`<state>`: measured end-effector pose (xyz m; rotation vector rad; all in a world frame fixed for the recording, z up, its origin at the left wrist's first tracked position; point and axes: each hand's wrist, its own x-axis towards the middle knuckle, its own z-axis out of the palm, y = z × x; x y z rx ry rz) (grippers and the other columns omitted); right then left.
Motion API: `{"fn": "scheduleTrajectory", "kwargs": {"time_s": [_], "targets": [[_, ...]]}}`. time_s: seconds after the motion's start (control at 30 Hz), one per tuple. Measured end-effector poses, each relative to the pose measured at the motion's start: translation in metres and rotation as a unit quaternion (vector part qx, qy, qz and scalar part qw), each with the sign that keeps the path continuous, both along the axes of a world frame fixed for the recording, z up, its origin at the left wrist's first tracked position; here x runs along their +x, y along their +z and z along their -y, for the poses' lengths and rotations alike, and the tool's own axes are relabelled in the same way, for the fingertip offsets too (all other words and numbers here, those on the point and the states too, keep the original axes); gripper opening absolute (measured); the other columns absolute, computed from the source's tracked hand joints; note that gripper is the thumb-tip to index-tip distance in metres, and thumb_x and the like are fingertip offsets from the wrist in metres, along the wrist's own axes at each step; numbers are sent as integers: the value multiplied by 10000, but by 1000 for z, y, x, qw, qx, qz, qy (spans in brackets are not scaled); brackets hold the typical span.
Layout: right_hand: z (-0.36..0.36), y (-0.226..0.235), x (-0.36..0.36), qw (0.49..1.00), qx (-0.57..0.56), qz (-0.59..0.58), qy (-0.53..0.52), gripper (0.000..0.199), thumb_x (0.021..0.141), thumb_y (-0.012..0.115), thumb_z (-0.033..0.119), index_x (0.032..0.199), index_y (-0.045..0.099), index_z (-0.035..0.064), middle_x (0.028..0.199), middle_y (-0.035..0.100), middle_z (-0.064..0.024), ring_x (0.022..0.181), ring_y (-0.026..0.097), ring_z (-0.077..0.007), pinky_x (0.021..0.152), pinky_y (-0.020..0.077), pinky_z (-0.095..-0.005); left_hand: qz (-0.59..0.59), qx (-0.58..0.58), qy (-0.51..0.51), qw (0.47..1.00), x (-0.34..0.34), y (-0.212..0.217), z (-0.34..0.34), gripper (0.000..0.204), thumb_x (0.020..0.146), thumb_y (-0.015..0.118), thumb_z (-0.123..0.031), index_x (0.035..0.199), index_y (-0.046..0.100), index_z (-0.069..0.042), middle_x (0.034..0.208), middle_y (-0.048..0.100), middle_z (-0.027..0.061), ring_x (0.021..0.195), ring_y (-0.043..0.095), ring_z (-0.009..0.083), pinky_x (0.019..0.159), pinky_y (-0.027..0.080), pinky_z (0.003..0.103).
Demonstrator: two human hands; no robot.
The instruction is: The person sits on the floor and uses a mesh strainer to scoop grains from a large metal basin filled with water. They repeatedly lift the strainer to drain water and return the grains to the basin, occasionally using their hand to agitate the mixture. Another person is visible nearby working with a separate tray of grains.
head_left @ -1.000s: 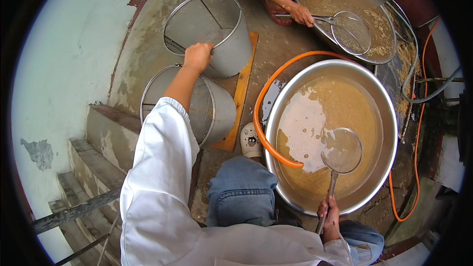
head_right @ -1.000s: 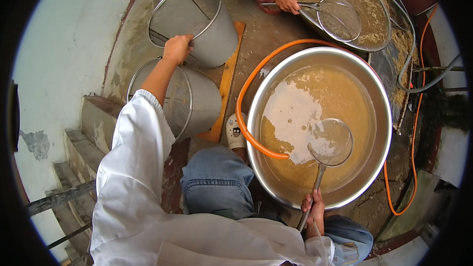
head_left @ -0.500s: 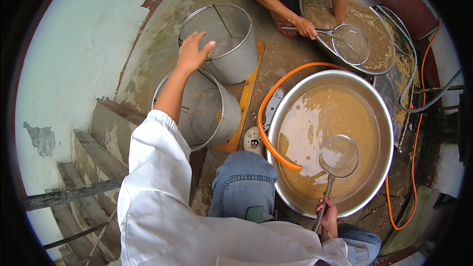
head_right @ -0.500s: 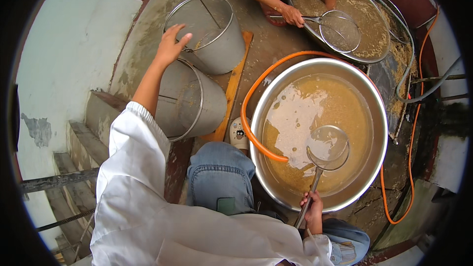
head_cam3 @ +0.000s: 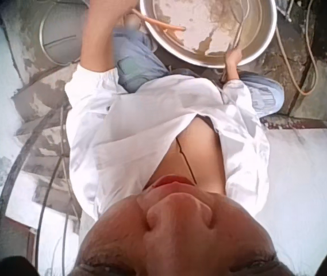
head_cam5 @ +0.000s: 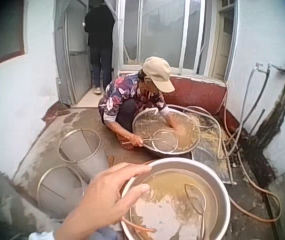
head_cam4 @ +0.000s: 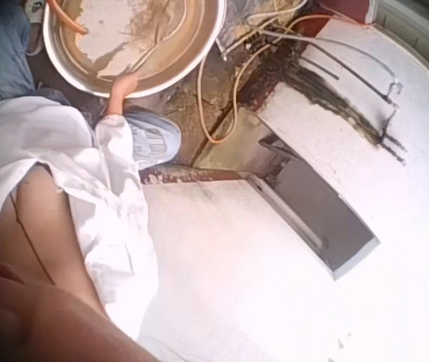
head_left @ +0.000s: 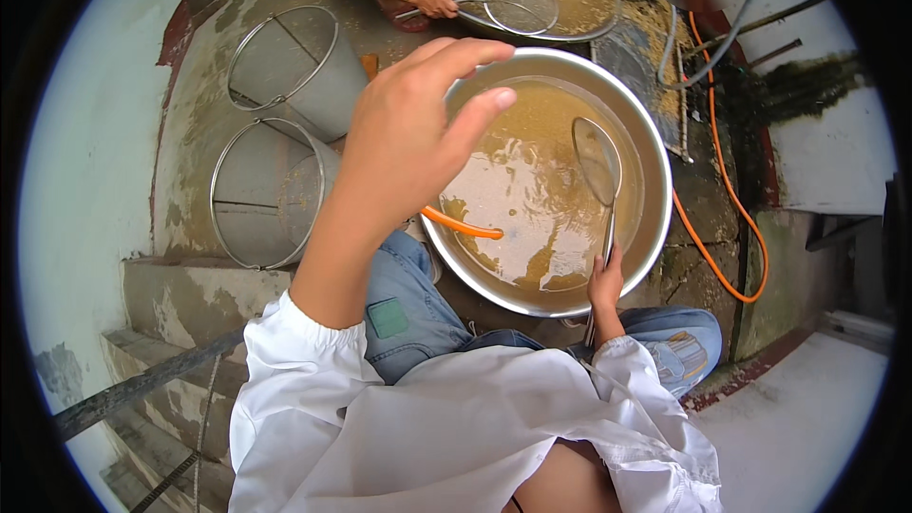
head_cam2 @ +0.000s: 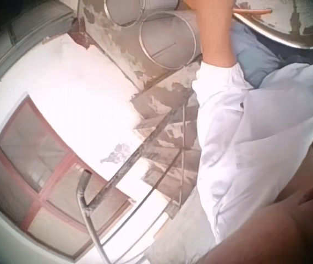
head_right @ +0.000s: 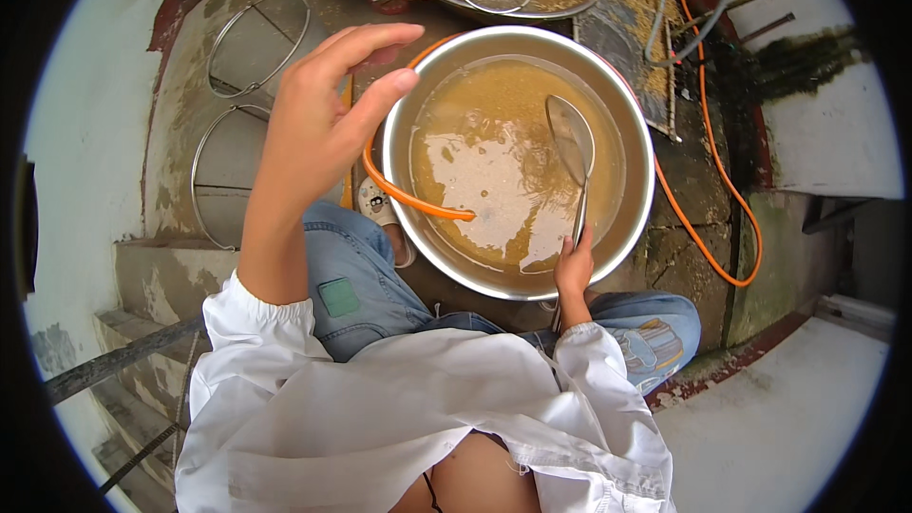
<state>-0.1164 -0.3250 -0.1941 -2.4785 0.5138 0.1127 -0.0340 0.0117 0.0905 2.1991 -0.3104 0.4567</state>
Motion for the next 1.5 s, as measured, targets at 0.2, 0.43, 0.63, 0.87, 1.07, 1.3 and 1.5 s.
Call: {"fn": "scheduleTrajectory", "kwargs": {"time_s": [0.2, 0.43, 0.63, 0.87, 1.07, 1.3, 1.5], "targets": [[43, -39, 18, 991, 66, 120, -2, 484, 912, 519, 187, 1351, 325, 125, 932, 618, -163, 743, 614, -313, 649, 488, -407, -10, -62, -25, 998, 41, -34, 34, 255, 807, 631, -165, 1025, 630, -33, 962, 639, 132, 875, 624, 250, 771, 481, 338], [12, -42, 53, 680, 669, -179, -239, 328, 964, 419, 334, 1217, 416, 125, 681, 470, -43, 495, 445, -124, 416, 397, -238, -115, -9, -18, 993, 64, -83, 24, 252, 804, 626, -164, 1030, 627, -53, 971, 633, 140, 888, 619, 274, 772, 474, 357], [6, -96, 46, 656, 681, -268, -186, 352, 950, 417, 357, 1053, 515, 36, 769, 610, -96, 590, 566, -197, 528, 509, -295, -112, 40, -21, 993, 72, -82, 26, 244, 808, 630, -163, 1030, 628, -59, 975, 629, 136, 870, 608, 299, 750, 466, 361], [-3, -127, 123, 745, 585, -234, -220, 274, 979, 341, 368, 988, 438, 112, 637, 433, -18, 432, 354, -98, 359, 325, -235, -127, 38, -18, 991, 79, -81, 28, 229, 819, 624, -148, 1030, 625, -59, 977, 630, 136, 870, 609, 314, 752, 468, 349], [-40, -137, 72, 861, 451, -235, -13, 297, 964, 386, 376, 956, 466, 90, 492, 388, -15, 322, 345, -131, 290, 286, -294, -135, 57, -24, 989, 78, -77, 32, 230, 815, 627, -147, 1026, 623, -55, 975, 631, 131, 868, 609, 319, 752, 472, 344], [57, -144, 91, 867, 417, -219, -161, 456, 932, 384, 503, 901, 476, 58, 483, 377, -2, 314, 339, -118, 277, 266, -269, -135, 93, 57, 985, 69, -75, 23, 204, 800, 641, -124, 990, 633, -51, 867, 624, 115, 766, 608, 278, 675, 466, 337], [-46, -137, 80, 836, 495, -233, -52, 414, 963, 354, 441, 805, 481, 80, 473, 391, -3, 303, 328, -127, 283, 264, -294, -168, 135, 49, 975, 71, -80, 25, 105, 799, 634, -102, 868, 623, -24, 762, 591, 106, 675, 576, 277, 605, 439, 346]]}}
